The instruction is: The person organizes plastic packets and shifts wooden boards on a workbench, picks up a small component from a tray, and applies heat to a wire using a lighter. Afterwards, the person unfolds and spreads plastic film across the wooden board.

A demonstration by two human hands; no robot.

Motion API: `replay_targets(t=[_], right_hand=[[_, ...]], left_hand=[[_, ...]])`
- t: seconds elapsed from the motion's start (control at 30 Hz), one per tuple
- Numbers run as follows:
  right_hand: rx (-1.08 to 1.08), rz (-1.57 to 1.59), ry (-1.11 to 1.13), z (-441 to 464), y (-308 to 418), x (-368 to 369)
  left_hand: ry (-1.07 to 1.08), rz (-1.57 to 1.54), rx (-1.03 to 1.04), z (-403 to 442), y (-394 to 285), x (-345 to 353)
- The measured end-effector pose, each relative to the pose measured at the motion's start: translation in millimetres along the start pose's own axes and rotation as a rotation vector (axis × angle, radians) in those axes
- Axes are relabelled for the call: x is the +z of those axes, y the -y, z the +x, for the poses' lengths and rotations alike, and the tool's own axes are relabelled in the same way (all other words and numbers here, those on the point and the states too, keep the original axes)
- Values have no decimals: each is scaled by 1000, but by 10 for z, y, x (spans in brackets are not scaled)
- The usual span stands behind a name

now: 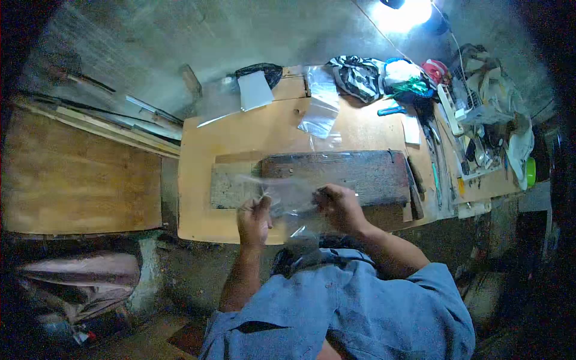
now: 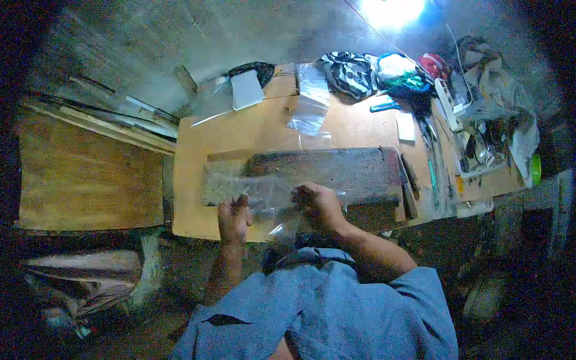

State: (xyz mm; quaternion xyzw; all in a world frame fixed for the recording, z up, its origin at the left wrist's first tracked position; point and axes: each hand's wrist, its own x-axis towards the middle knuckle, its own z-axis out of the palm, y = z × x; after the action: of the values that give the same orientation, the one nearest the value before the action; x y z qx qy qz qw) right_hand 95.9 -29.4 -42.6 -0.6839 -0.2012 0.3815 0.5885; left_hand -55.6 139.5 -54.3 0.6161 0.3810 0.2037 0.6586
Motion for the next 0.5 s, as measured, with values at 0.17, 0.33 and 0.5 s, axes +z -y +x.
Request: replay_targets(t=[0.17, 0.33, 0.5], right_hand=[[106, 119, -41, 64, -64, -217], [187, 314, -30, 74, -223, -271], [153, 482, 13, 97, -123, -241]], left_hand=[[-117, 8, 0, 43, -109, -103], [-141, -192, -98, 108, -120, -125], [36, -138, 43, 189, -155, -235]])
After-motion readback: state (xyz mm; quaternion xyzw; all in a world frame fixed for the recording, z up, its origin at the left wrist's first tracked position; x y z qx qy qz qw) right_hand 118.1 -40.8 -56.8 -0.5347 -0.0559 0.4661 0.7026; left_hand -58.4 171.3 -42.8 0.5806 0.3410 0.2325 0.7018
